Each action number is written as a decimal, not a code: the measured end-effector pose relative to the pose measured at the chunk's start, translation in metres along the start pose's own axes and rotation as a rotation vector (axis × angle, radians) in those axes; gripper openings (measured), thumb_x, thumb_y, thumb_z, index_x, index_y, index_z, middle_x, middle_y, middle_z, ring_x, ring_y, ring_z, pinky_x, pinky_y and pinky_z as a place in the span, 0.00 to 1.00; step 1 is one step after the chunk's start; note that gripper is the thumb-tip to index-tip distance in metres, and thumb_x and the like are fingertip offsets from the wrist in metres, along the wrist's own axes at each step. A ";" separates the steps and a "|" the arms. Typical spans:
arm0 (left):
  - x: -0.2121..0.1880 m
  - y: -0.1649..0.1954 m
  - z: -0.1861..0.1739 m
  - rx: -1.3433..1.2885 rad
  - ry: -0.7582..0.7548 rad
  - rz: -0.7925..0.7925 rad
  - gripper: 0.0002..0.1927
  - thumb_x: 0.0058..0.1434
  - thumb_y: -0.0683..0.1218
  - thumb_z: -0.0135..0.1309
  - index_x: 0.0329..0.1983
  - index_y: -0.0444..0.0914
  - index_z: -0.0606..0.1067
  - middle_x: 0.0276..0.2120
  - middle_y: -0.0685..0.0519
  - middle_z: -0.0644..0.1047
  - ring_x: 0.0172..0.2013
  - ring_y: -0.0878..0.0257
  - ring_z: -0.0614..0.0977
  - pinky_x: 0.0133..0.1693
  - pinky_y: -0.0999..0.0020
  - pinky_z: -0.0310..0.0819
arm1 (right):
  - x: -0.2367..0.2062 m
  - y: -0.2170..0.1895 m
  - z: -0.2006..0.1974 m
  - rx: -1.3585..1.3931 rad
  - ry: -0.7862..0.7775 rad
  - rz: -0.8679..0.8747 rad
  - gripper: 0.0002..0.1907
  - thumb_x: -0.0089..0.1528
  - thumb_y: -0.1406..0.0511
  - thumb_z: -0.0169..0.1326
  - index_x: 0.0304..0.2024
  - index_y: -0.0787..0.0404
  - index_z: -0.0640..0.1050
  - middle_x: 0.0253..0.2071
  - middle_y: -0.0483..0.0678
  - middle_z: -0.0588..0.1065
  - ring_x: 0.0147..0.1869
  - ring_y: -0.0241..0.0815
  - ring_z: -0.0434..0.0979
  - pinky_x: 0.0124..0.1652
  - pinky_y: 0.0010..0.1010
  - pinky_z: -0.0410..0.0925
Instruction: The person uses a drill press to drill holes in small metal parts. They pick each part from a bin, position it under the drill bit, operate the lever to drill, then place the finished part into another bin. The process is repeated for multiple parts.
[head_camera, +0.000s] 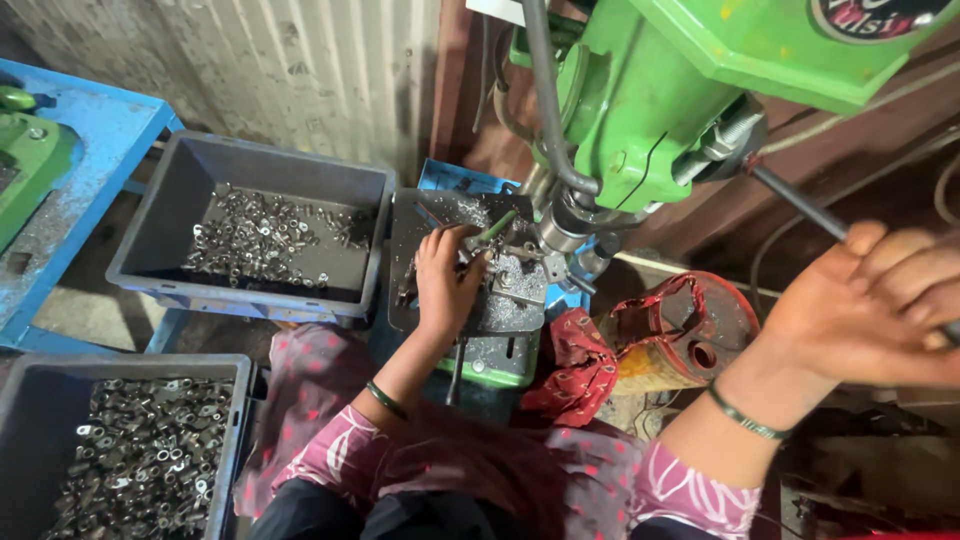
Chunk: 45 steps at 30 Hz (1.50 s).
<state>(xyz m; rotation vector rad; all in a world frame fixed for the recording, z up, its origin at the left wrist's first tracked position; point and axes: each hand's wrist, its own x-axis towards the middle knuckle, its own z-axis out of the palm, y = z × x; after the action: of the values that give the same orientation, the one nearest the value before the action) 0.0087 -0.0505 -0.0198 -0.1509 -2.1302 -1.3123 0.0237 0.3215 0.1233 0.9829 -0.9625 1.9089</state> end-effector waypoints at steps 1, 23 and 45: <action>0.000 0.002 -0.002 0.003 0.006 -0.002 0.20 0.57 0.44 0.63 0.53 0.40 0.75 0.46 0.48 0.76 0.50 0.47 0.75 0.53 0.53 0.66 | 0.012 0.003 -0.013 -0.005 -0.026 0.014 0.20 0.69 0.48 0.41 0.34 0.54 0.60 0.28 0.42 0.57 0.34 0.36 0.58 0.41 0.26 0.62; 0.008 0.012 0.036 -0.096 -0.341 -0.215 0.20 0.70 0.56 0.46 0.33 0.37 0.77 0.25 0.44 0.80 0.31 0.44 0.83 0.34 0.51 0.73 | 0.126 0.027 -0.046 -0.030 0.055 0.363 0.15 0.80 0.64 0.37 0.38 0.60 0.65 0.30 0.42 0.55 0.34 0.35 0.54 0.44 0.26 0.54; -0.009 0.022 0.022 0.156 -0.189 0.186 0.13 0.63 0.51 0.59 0.46 0.40 0.80 0.35 0.46 0.83 0.33 0.49 0.85 0.35 0.55 0.78 | 0.068 0.002 -0.025 -0.073 0.025 0.272 0.18 0.75 0.62 0.42 0.29 0.55 0.59 0.27 0.43 0.54 0.32 0.34 0.54 0.43 0.26 0.57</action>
<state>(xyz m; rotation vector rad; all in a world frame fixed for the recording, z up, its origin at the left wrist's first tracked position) 0.0147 -0.0197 -0.0146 -0.4124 -2.3036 -1.0564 -0.0131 0.3611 0.1709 0.8164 -1.1928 2.0855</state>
